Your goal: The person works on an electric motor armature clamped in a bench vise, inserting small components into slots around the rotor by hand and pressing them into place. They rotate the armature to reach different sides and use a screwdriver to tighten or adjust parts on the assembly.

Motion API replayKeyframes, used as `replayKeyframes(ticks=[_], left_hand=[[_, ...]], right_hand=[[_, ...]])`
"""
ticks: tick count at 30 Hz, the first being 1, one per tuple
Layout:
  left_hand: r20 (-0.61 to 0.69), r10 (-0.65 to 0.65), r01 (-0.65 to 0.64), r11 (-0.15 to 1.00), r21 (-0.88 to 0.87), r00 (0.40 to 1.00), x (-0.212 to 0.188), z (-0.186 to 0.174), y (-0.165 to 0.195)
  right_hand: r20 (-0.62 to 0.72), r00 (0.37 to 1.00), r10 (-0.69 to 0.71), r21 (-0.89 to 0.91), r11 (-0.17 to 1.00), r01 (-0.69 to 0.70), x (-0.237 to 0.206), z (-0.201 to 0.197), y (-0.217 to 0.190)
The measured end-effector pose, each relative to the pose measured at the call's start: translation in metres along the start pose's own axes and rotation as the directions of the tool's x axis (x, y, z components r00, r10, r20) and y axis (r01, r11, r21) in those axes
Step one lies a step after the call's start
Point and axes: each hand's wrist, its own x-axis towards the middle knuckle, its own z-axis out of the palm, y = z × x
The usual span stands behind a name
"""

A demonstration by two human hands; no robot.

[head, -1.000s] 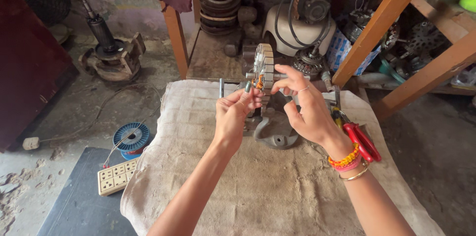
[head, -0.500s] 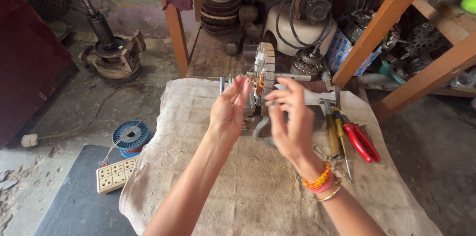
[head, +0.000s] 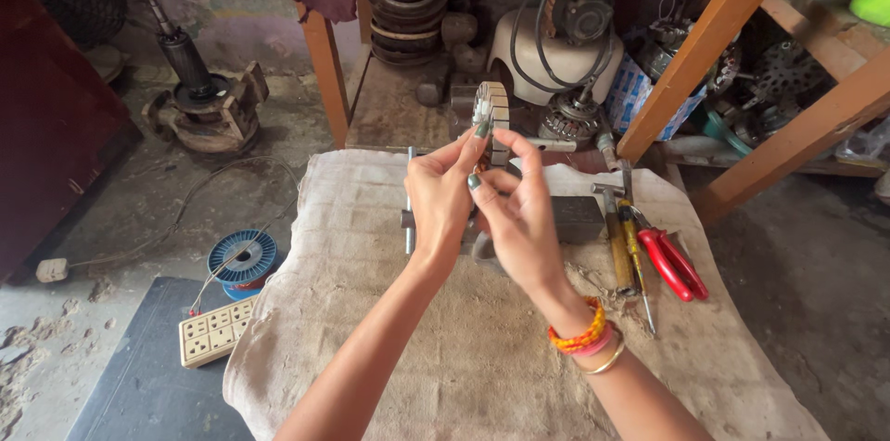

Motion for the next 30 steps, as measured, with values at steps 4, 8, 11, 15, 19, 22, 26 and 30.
replayKeyframes(ticks=[4, 8, 11, 15, 19, 22, 26, 30], left_hand=[[0.012, 0.099, -0.1, 0.99, 0.104, 0.995, 0.002, 0.002, 0.005], [0.003, 0.104, -0.103, 0.982, 0.156, 0.995, 0.001, 0.001, 0.006], [0.004, 0.093, -0.092, 0.982, 0.162, 0.996, -0.001, 0.002, 0.008], [-0.001, 0.046, -0.045, 0.981, 0.189, 0.999, -0.003, 0.001, 0.01], [0.006, 0.197, -0.195, 0.962, 0.192, 0.98, -0.008, -0.004, 0.002], [0.012, 0.392, -0.383, 0.891, 0.242, 0.92, -0.012, -0.004, -0.01], [0.017, 0.36, -0.355, 0.912, 0.207, 0.933, -0.009, -0.001, -0.019], [0.048, 0.283, -0.286, 0.953, 0.097, 0.958, -0.004, -0.007, -0.023]], right_hand=[[-0.085, 0.992, -0.098, -0.137, 0.987, 0.086, 0.006, -0.019, -0.003], [-0.242, 0.939, -0.243, -0.194, 0.961, 0.198, 0.026, -0.04, -0.003], [-0.252, 0.919, -0.305, -0.248, 0.938, 0.243, 0.041, -0.05, -0.001], [-0.173, 0.899, -0.402, -0.386, 0.867, 0.314, 0.043, -0.053, 0.004], [-0.171, 0.87, -0.462, -0.472, 0.814, 0.339, 0.038, -0.051, 0.006], [-0.154, 0.825, -0.544, -0.573, 0.73, 0.374, 0.037, -0.05, 0.009], [-0.127, 0.791, -0.599, -0.659, 0.647, 0.384, 0.043, -0.06, 0.015], [-0.146, 0.799, -0.583, -0.736, 0.604, 0.306, 0.048, -0.076, 0.028]])
